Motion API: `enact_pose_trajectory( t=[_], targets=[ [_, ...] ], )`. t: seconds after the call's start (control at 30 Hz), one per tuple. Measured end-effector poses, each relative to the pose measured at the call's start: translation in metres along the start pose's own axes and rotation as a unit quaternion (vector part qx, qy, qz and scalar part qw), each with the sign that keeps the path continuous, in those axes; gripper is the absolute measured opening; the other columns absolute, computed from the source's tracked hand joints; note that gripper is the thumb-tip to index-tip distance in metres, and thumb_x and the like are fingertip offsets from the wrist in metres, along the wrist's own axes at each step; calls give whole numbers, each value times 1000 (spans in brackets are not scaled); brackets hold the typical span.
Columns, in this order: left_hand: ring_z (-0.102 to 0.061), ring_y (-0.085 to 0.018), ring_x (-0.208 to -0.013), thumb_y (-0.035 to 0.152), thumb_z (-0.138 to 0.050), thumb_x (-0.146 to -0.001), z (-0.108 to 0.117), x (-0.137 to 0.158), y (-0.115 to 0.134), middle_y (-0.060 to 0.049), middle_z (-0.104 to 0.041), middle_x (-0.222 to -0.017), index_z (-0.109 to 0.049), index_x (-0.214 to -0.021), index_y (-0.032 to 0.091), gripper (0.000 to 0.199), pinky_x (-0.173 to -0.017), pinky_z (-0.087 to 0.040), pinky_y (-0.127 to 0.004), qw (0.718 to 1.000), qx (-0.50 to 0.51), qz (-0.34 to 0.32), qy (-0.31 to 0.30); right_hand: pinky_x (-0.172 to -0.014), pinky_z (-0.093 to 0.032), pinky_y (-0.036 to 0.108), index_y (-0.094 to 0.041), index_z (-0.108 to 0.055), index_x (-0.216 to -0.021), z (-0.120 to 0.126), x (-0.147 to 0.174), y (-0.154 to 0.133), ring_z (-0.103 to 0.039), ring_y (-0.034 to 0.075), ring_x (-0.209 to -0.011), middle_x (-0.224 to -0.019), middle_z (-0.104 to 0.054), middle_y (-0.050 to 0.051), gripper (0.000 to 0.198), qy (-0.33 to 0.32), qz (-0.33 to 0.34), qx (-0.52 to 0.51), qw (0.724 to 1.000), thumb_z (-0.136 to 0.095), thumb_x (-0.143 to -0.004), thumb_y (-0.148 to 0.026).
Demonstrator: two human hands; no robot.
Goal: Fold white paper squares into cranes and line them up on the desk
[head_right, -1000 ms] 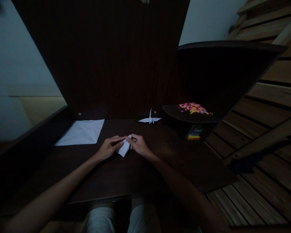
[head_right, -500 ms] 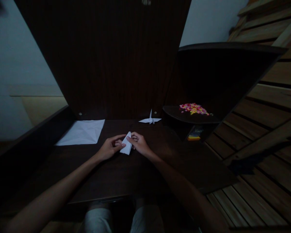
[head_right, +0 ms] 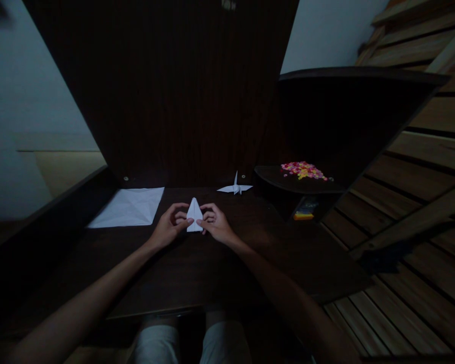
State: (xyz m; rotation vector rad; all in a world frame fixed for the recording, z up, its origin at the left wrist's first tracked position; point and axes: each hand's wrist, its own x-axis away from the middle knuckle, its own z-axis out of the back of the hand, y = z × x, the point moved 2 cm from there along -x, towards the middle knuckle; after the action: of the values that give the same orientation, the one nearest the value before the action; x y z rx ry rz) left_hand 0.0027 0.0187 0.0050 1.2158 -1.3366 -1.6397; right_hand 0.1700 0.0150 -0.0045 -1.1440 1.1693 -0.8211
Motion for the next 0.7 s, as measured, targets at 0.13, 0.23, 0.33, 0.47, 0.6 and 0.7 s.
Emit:
enact_pose_trajectory(
  t=[0.13,0.23,0.33,0.47,0.6,0.7],
  targets=[
    [-59,-9,-65,27,-68,-71,-1,0,2,-2,-61,-88,-45,-112,17,48,-65,-48,-23,1000,-1,-8,-14,-40,-47,20,-20,-47,-100,1,0,0,-57,9,-45,-65,-55,-7,42,14,-5,-7,1000,-70,-68,-35],
    [-60,-9,-68,25,-69,-70,-1,0,4,-4,-60,-94,-43,-114,17,52,-68,-49,-24,1000,-1,-12,-17,-40,-48,21,-20,-48,-100,1,-1,1,-58,10,-46,-68,-56,-6,41,22,-5,-14,1000,-69,-69,-36],
    [-60,-9,-68,23,-69,-70,-1,1,4,-4,-58,-97,-41,-116,18,54,-67,-50,-25,1000,7,-15,-22,-42,-48,22,-20,-50,-101,2,-1,1,-58,10,-47,-70,-56,-4,41,27,-4,-17,999,-69,-69,-36],
    [-59,-8,-68,22,-69,-70,-1,-1,1,-5,-57,-100,-43,-114,19,52,-66,-50,-25,999,20,-20,-29,-47,-51,24,-20,-52,-106,2,-2,2,-59,10,-51,-74,-55,-3,43,19,6,-25,999,-69,-69,-33],
    [-59,-9,-68,22,-68,-70,0,-2,1,-4,-57,-98,-43,-114,19,51,-64,-51,-25,999,31,-17,-23,-51,-52,25,-21,-53,-115,4,-3,7,-59,10,-55,-77,-54,-2,50,8,12,-34,999,-69,-69,-30],
    [-58,-9,-68,21,-69,-69,0,-2,1,-4,-57,-98,-44,-111,19,49,-65,-52,-25,999,47,-18,-20,-53,-52,25,-21,-53,-122,5,-4,10,-59,10,-58,-78,-55,-1,56,-1,10,-35,999,-69,-69,-28]
  ],
)
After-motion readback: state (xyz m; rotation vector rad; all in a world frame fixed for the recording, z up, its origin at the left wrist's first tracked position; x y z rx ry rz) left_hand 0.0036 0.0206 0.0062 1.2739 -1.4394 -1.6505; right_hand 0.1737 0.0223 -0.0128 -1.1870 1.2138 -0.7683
